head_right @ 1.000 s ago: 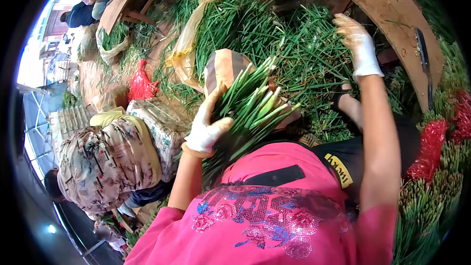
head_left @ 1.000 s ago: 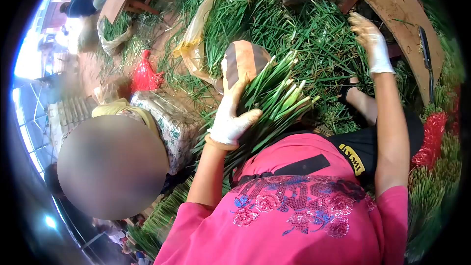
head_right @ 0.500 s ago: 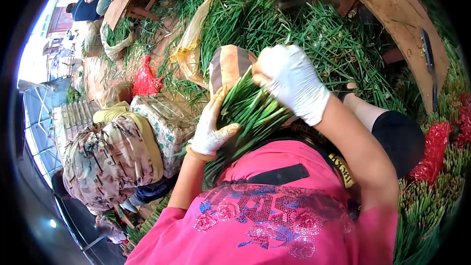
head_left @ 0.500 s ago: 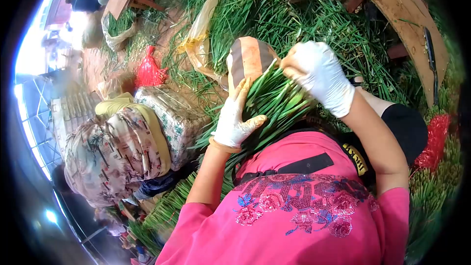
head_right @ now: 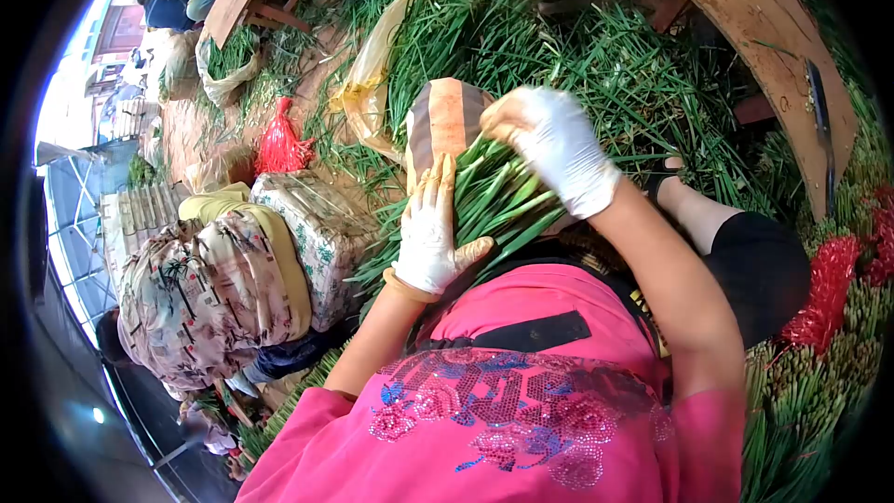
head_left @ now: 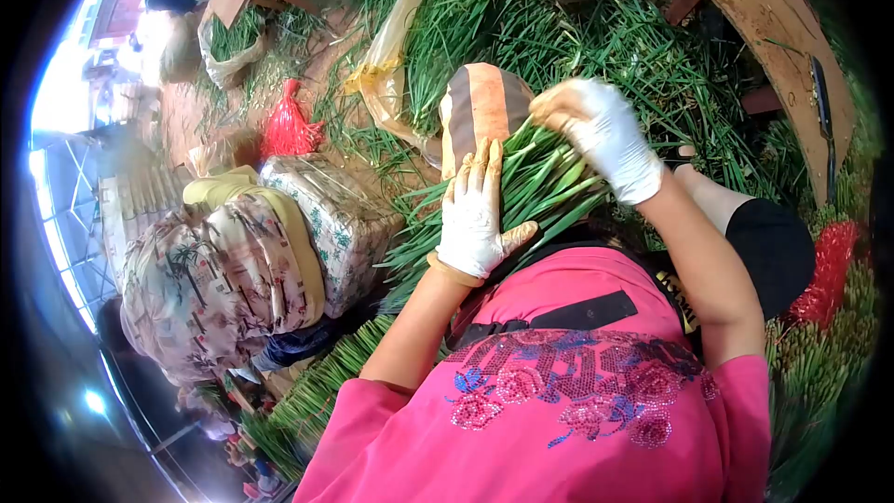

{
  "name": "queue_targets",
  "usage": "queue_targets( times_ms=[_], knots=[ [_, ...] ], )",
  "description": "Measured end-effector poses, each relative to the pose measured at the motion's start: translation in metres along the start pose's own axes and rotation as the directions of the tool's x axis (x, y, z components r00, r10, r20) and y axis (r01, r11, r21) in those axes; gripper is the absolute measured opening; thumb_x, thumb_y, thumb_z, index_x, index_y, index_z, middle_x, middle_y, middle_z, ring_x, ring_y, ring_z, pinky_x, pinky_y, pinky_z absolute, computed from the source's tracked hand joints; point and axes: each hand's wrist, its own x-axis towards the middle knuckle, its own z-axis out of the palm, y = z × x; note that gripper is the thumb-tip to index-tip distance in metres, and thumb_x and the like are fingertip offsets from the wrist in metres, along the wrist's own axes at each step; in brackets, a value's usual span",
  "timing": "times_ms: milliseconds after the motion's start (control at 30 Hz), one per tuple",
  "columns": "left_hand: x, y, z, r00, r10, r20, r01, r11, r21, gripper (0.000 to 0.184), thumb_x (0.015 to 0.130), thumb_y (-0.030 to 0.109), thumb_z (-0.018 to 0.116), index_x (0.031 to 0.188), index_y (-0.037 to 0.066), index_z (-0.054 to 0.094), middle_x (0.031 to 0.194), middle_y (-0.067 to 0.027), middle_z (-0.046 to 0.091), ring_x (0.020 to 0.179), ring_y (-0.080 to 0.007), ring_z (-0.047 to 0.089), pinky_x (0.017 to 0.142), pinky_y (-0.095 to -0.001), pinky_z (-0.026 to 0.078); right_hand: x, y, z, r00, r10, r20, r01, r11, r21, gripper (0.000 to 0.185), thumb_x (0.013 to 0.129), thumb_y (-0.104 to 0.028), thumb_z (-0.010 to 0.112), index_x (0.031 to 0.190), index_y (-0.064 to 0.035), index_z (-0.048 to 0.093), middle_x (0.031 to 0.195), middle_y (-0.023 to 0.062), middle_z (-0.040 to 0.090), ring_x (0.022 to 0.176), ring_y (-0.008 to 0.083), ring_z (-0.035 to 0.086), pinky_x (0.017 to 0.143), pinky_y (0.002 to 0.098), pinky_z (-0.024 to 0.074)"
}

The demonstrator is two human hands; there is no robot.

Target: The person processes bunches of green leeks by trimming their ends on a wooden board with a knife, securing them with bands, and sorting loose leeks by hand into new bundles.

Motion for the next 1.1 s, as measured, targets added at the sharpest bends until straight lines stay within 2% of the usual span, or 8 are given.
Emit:
queue_targets(
  times_ms=[167, 233, 367, 500, 700, 900, 1033, 1100],
  knots=[
    [-0.002, -0.003, 0.003, 0.999, 0.03, -0.027, -0.032, 0.999, -0.04, 0.11, 0.066, 0.062, 0.065, 0.145, 0.0, 0.02, 0.147, -0.0227, 0.027, 0.13, -0.0429, 0.032, 0.107, -0.0477, 0.027, -0.017, 0.087, -0.1, 0.885, 0.437, -0.159, -0.435, 0.899, 0.053, 0.028, 0.09, -0.027, 0.055, 0.099, -0.0043, 0.069, 0.102, 0.0112, 0.068, 0.093, 0.024, 0.064, 0.084, 0.0304, 0.0479],
    [-0.002, -0.005, 0.002, 0.999, 0.03, -0.025, -0.031, 0.998, -0.062, 0.113, 0.063, 0.061, 0.067, 0.147, 0.004, 0.018, 0.149, -0.0202, 0.025, 0.13, -0.0424, 0.032, 0.107, -0.0474, 0.026, -0.04, 0.116, -0.124, 0.898, 0.434, -0.074, -0.414, 0.774, -0.478, 0.039, 0.092, -0.036, 0.05, 0.112, -0.0066, 0.065, 0.116, 0.013, 0.063, 0.104, 0.0282, 0.061, 0.088, 0.0325, 0.0465],
    [0.001, -0.007, -0.011, 0.998, 0.055, -0.021, -0.058, 0.978, -0.199, 0.121, 0.057, 0.065, 0.072, 0.146, 0.002, 0.019, 0.147, -0.0214, 0.027, 0.131, -0.0437, 0.031, 0.108, -0.0479, 0.026, -0.034, 0.101, -0.072, 0.916, 0.343, -0.206, -0.304, 0.932, 0.199, 0.051, 0.093, -0.049, 0.047, 0.131, -0.0151, 0.052, 0.133, 0.0061, 0.054, 0.114, 0.0181, 0.057, 0.092, 0.0333, 0.044],
    [0.004, -0.009, -0.011, 0.995, 0.069, -0.066, -0.079, 0.983, -0.164, 0.123, 0.055, 0.067, 0.071, 0.145, 0.001, 0.021, 0.147, -0.0219, 0.028, 0.131, -0.0445, 0.03, 0.109, -0.0483, 0.024, -0.018, 0.041, -0.014, 0.811, 0.262, 0.523, -0.504, 0.767, 0.397, 0.041, 0.096, -0.038, 0.048, 0.129, -0.0141, 0.055, 0.128, 0.0025, 0.057, 0.097, 0.0123, 0.057, 0.085, 0.0251, 0.0436],
    [0.006, 0.003, -0.024, 1.0, 0.021, 0.001, -0.021, 0.985, -0.169, 0.123, 0.051, 0.06, 0.076, 0.144, 0.001, 0.021, 0.147, -0.0227, 0.027, 0.133, -0.0447, 0.026, 0.11, -0.0485, 0.022, -0.029, 0.03, -0.075, 0.773, 0.62, 0.135, -0.623, 0.699, 0.35, 0.041, 0.095, -0.039, 0.047, 0.12, -0.0103, 0.061, 0.119, 0.001, 0.062, 0.098, 0.013, 0.057, 0.092, 0.03, 0.0393],
    [0.012, 0.0, -0.028, 1.0, -0.002, 0.02, 0.006, 0.98, -0.201, 0.116, 0.053, 0.032, 0.083, 0.146, 0.005, 0.02, 0.12, -0.0214, 0.05, 0.109, -0.0382, 0.05, 0.092, -0.042, 0.044, -0.102, 0.016, -0.053, 0.393, 0.617, 0.682, -0.914, 0.345, 0.215, 0.041, 0.089, -0.035, 0.057, 0.118, -0.005, 0.057, 0.096, 0.0016, 0.065, 0.079, 0.0093, 0.06, 0.069, 0.0228, 0.0468],
    [0.018, -0.005, -0.034, 0.976, -0.15, 0.158, 0.211, 0.825, -0.524, 0.094, 0.062, 0.024, 0.08, 0.141, 0.003, 0.033, 0.112, -0.017, 0.057, 0.097, -0.0293, 0.059, 0.085, -0.0368, 0.048, -0.075, -0.007, 0.007, 0.761, 0.532, 0.37, -0.617, 0.42, 0.666, 0.034, 0.086, -0.021, 0.064, 0.112, 0.0002, 0.056, 0.094, 0.0021, 0.062, 0.083, 0.0097, 0.058, 0.075, 0.0247, 0.0476],
    [0.026, -0.006, -0.046, 0.945, -0.177, 0.274, 0.322, 0.368, -0.872, 0.077, 0.07, 0.017, 0.075, 0.137, 0.002, 0.039, 0.11, -0.013, 0.06, 0.094, -0.0231, 0.061, 0.085, -0.0338, 0.048, -0.05, -0.033, -0.007, 0.769, 0.525, 0.366, -0.606, 0.415, 0.678, 0.032, 0.086, -0.017, 0.064, 0.113, -0.0012, 0.056, 0.097, 0.0017, 0.062, 0.086, 0.009, 0.057, 0.076, 0.024, 0.0468]
  ],
)
